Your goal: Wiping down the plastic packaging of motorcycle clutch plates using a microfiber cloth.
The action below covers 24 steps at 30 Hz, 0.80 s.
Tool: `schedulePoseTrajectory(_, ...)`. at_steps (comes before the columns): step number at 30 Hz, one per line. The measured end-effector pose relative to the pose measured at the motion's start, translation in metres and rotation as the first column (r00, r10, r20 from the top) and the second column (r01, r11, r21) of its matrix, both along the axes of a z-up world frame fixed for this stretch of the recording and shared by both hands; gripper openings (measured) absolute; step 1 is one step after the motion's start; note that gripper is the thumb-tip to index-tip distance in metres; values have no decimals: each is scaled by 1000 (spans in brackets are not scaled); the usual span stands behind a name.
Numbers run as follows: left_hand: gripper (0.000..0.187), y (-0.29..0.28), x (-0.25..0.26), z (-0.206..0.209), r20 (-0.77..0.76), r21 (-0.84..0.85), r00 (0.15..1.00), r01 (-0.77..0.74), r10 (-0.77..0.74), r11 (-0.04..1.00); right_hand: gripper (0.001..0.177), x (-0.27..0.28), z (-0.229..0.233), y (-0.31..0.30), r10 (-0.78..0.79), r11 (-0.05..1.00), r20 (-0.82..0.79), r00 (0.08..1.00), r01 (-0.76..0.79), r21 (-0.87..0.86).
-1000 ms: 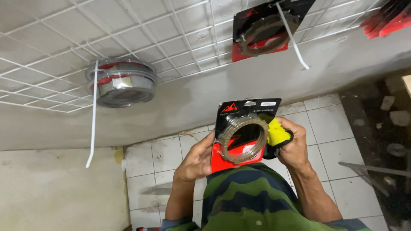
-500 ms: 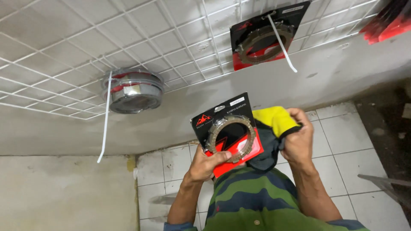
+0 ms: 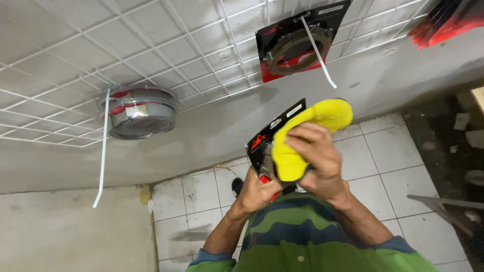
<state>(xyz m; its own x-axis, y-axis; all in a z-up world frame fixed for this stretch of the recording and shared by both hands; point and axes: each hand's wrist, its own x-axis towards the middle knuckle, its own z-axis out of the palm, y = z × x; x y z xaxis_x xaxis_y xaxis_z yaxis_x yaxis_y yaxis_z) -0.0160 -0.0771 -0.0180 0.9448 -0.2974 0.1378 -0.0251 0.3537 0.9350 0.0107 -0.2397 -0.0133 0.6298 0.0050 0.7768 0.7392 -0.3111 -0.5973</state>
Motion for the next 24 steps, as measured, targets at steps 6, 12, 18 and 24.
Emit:
schedulePoseTrajectory(6,7,18,5,-2,117,118,993,-17,3,993,31,25,-9,-7,-72,958,96,993,96,-269)
schedulePoseTrajectory(12,9,12,5,39,16,81,1000,-6,5,997,21,26,-15,5,-140,989,106,984,145,-34)
schedulePoseTrajectory(18,30,7,-1,32,-15,-71,1000,15,-16,997,28,14,9,-1,-98,989,36,995,101,-104)
schedulePoseTrajectory(24,20,12,8,41,-1,-145,966,254,-257,956,31,8,3,-5,-157,969,86,984,170,-177)
